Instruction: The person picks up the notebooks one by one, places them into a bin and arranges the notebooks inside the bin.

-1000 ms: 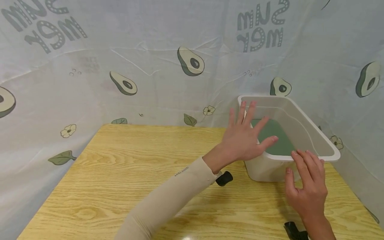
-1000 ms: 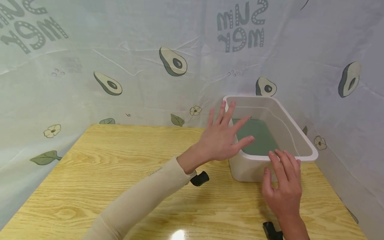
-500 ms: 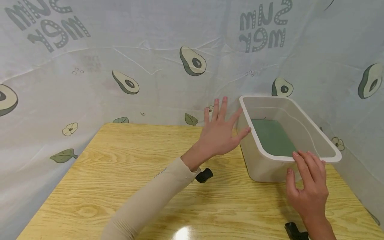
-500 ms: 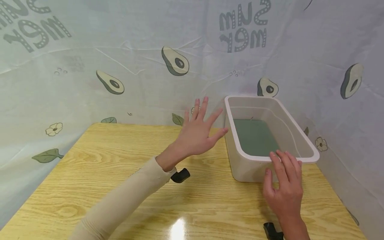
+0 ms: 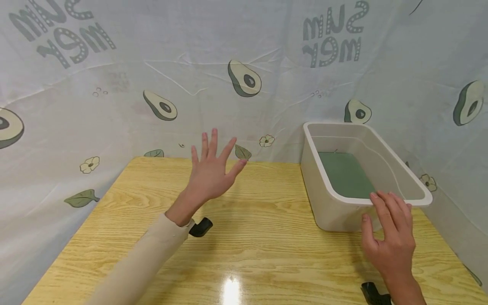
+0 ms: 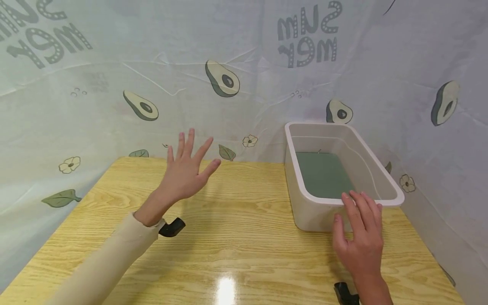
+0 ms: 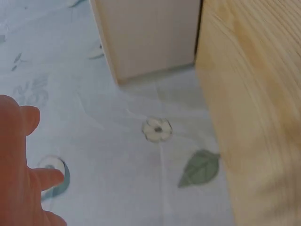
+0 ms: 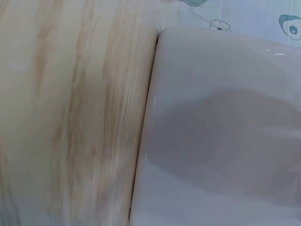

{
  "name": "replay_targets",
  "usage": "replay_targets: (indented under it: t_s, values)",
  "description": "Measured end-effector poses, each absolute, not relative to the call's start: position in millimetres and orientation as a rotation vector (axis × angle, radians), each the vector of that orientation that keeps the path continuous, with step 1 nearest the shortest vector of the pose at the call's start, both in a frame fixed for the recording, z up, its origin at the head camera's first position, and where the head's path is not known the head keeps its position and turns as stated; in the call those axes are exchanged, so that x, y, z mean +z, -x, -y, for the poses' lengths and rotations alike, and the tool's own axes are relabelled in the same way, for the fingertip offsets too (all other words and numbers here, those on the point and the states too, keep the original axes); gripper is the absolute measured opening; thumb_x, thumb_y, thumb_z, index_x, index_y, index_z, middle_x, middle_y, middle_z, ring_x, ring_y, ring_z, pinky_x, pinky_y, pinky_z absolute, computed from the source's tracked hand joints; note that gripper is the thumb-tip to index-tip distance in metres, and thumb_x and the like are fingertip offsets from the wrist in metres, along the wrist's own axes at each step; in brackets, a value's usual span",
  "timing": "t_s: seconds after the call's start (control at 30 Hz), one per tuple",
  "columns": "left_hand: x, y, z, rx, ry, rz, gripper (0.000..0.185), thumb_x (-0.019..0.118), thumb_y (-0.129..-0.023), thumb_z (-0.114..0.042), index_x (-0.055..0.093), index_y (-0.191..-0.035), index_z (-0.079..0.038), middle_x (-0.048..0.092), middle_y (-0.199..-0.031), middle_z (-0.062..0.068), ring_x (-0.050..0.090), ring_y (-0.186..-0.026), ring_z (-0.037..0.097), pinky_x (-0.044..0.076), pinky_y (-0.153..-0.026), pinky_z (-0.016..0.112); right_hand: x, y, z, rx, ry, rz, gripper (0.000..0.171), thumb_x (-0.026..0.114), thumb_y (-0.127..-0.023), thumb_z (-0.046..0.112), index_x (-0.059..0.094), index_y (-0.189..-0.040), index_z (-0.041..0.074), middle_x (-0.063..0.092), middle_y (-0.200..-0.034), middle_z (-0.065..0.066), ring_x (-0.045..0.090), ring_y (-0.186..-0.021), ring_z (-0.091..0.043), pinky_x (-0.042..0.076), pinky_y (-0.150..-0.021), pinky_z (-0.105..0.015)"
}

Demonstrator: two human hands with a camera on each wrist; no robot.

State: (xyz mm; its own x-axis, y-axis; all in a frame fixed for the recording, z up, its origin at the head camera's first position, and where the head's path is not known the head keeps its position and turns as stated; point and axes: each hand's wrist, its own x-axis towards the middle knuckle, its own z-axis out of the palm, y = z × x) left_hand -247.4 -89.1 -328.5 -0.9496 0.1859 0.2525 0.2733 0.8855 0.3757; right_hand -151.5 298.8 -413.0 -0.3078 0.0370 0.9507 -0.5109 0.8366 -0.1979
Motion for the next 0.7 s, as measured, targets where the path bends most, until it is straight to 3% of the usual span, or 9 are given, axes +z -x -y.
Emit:
replay_targets:
  t_s: [0.5, 0.7]
  values:
    - [-355, 215, 173, -0.499, 0.172, 2.854, 0.077, 0.04, -0.107, -0.068, 0.018, -0.172, -0.032, -0.018, -0.179, 0.015, -0.018, -0.164, 0.047, -0.007, -0.121, 0.082, -411, 154, -301, 0.535, -0.388, 1.781, 0.06, 0.063, -0.103, 0.049, 0.074, -0.124, -0.007, 0.07, -0.122, -0.033, 0.058, -0.119, -0.057, 0.035, -0.118, -0.073]
    - [-359, 207, 185, -0.499, 0.149, 2.825, 0.079, 0.039, -0.106, -0.069, 0.019, -0.172, -0.031, -0.017, -0.178, 0.017, -0.016, -0.164, 0.05, -0.006, -0.12, 0.084, -399, 155, -305, 0.425, -0.375, 1.849, 0.064, 0.06, -0.101, 0.057, 0.075, -0.129, 0.001, 0.071, -0.127, -0.031, 0.06, -0.121, -0.055, 0.036, -0.119, -0.072]
